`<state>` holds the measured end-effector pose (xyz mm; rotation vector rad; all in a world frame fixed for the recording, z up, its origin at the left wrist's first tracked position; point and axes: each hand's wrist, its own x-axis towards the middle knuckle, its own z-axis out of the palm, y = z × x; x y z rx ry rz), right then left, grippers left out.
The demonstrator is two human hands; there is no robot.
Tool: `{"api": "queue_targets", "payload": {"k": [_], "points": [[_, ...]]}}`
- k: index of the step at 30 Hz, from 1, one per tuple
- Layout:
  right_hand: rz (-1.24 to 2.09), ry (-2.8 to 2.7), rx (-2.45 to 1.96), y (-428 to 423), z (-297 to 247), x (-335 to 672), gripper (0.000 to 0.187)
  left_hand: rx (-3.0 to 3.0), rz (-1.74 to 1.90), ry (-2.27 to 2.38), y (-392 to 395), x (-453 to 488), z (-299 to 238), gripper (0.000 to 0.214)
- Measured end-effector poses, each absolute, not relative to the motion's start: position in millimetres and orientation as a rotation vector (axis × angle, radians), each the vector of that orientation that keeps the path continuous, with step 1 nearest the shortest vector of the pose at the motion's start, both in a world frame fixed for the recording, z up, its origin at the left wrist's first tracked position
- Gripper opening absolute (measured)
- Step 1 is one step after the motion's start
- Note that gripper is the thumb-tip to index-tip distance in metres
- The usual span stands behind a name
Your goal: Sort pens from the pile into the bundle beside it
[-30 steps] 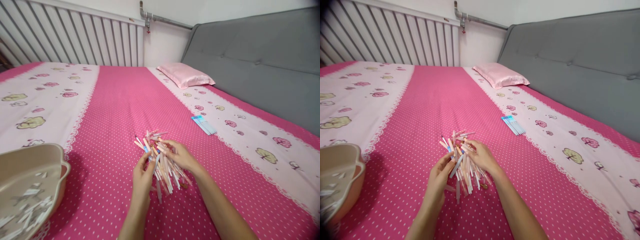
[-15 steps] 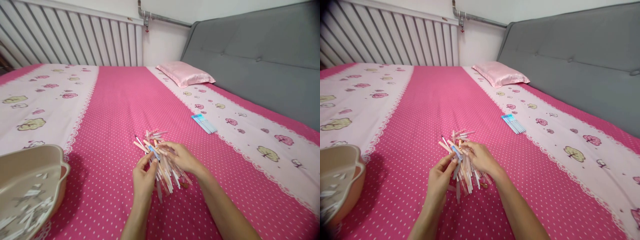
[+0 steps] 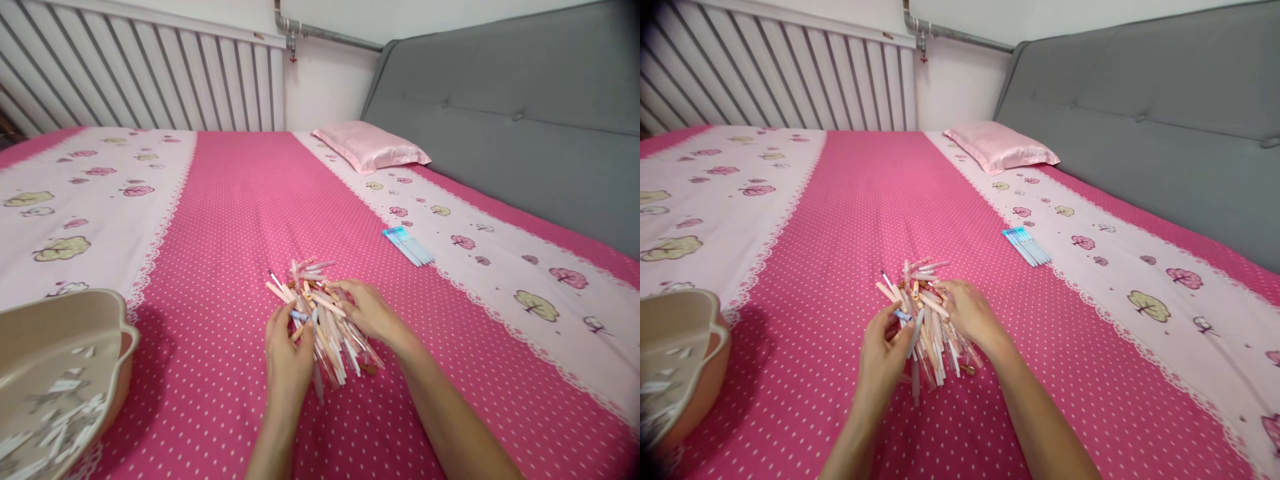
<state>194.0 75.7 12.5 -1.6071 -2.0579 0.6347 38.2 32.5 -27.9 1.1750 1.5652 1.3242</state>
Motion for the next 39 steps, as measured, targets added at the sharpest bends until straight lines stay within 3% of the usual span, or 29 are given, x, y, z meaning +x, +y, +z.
{"api": "queue_targets", "payload": {"k": [3, 9, 15, 18, 25, 32, 39], "points": [[0.624, -2.041, -1.682, 77.1, 9.8, 196.1, 0.039, 1.441, 1.144, 1.75, 29.0, 39.1, -23.2, 0.046], [0.578, -1.988, -1.694, 78.5, 13.4, 197.7, 0.037, 1.841, 0.869, 1.992, 26.9, 37.0, -11.8, 0.023], [0.625, -2.174, -1.3, 74.1, 23.6, 190.4, 0.029, 2.008, 0.723, 1.964, 26.3, 36.7, -15.3, 0.028], [0.56, -2.324, -1.213, 72.7, 20.2, 185.4, 0.025, 1.958, 0.779, 1.961, 27.2, 36.9, -18.8, 0.022], [0.319, -2.332, -1.568, 73.9, 13.2, 185.9, 0.017, 1.772, 0.871, 2.018, 29.1, 36.6, -14.6, 0.018], [0.262, -2.282, -1.666, 75.8, 11.8, 189.0, 0.019, 1.445, 1.222, 1.96, 27.3, 35.7, -10.0, 0.015], [0.314, -2.22, -1.539, 75.6, 10.2, 186.8, 0.028, 0.866, 1.589, 1.491, 30.2, 34.8, -3.0, 0.034]]}}
